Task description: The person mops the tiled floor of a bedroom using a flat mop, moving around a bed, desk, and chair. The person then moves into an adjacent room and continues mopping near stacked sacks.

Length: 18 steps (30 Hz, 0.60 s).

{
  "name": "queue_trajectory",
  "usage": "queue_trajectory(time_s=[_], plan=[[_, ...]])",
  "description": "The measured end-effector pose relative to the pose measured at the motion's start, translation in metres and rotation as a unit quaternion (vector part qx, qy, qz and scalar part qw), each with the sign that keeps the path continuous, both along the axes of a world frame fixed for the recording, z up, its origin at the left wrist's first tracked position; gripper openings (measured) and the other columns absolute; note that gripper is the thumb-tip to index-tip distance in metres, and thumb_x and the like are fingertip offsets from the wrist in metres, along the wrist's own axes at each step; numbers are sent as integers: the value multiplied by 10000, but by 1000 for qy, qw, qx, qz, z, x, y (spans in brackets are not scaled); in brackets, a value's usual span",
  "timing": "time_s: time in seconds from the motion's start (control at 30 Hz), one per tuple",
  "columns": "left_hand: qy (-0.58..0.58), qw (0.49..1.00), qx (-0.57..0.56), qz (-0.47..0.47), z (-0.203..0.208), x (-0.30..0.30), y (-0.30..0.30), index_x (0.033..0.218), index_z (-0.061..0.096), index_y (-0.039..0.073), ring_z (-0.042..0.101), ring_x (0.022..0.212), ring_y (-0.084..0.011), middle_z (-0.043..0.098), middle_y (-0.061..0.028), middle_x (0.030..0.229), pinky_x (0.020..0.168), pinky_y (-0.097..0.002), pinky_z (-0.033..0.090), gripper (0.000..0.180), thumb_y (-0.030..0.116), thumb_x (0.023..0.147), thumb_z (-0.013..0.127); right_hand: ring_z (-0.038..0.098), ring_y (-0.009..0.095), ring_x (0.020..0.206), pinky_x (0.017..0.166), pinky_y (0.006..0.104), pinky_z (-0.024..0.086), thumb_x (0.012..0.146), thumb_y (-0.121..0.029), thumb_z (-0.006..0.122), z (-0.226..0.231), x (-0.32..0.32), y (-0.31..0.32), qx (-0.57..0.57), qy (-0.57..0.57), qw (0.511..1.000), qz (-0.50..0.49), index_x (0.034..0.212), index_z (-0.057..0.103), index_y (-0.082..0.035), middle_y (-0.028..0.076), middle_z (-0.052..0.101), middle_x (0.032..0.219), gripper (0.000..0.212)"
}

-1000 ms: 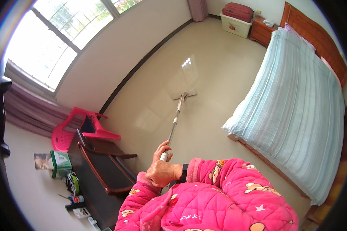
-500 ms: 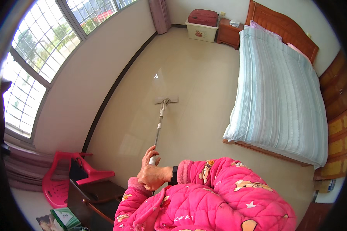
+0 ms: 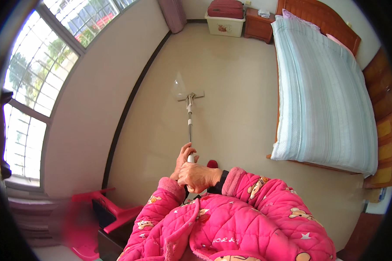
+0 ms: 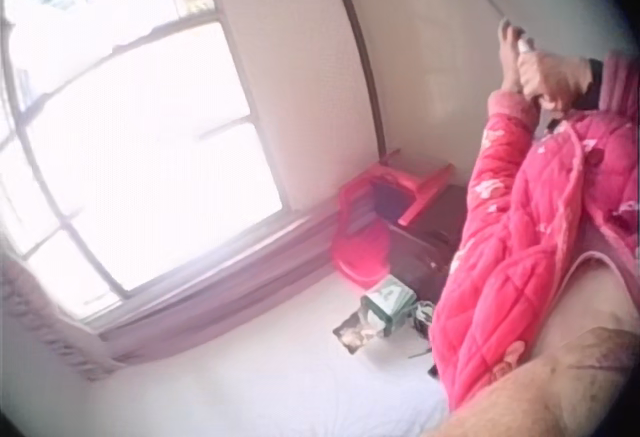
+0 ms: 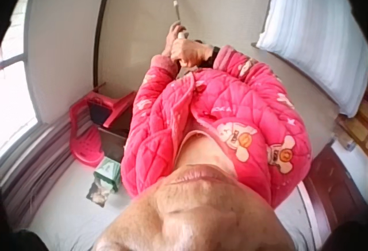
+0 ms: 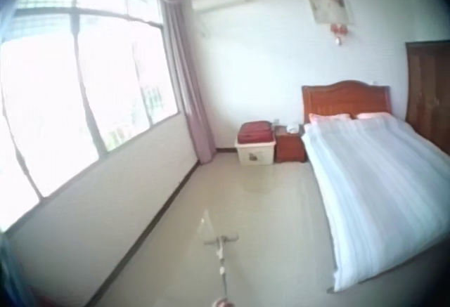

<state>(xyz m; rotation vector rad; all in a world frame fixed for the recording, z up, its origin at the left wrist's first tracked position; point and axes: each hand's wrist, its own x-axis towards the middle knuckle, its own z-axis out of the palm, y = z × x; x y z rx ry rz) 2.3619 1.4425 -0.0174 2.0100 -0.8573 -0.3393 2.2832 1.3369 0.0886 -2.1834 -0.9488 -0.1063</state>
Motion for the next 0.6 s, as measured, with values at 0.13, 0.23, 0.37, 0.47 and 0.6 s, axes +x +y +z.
queue_trajectory(time_s=[0.13,0.23,0.37,0.47,0.6], plan=[[23,999,-11,-45,13,85,-22,1012,550,91,551,1049,-332,464,-152,1264,808,-391,501,291,100,754,686,554,233,808,859,381,386,574,-46,611,18,71,-21,29,-27,998,-52,699,600,-101,47,571,733,137],[6,998,-23,-64,15,134,-33,1135,545,62,509,1143,-288,466,-161,1291,913,-363,452,388,64,766,666,538,230,857,889,386,363,589,-28,607,28,115,-39,84,-37,991,-96,732,591,-105,41,570,781,163],[53,996,-44,-58,5,183,-64,1269,465,49,463,1212,-265,448,-155,1335,978,-344,409,513,119,794,645,535,249,895,931,406,356,626,19,578,25,159,-73,77,8,981,-178,773,566,-98,45,570,808,188],[-95,990,30,-98,-6,221,-83,1397,305,71,475,1207,-292,430,-167,1356,981,-357,411,710,131,780,652,535,277,986,963,410,381,664,57,532,23,187,-102,142,0,951,-273,832,555,-81,67,577,851,219],[75,994,48,-58,-20,253,-110,1423,173,62,426,1204,-403,367,-218,1370,985,-417,404,870,93,718,683,588,164,949,918,310,426,798,-9,482,33,190,-137,387,60,746,-539,818,595,-29,50,628,867,117]])
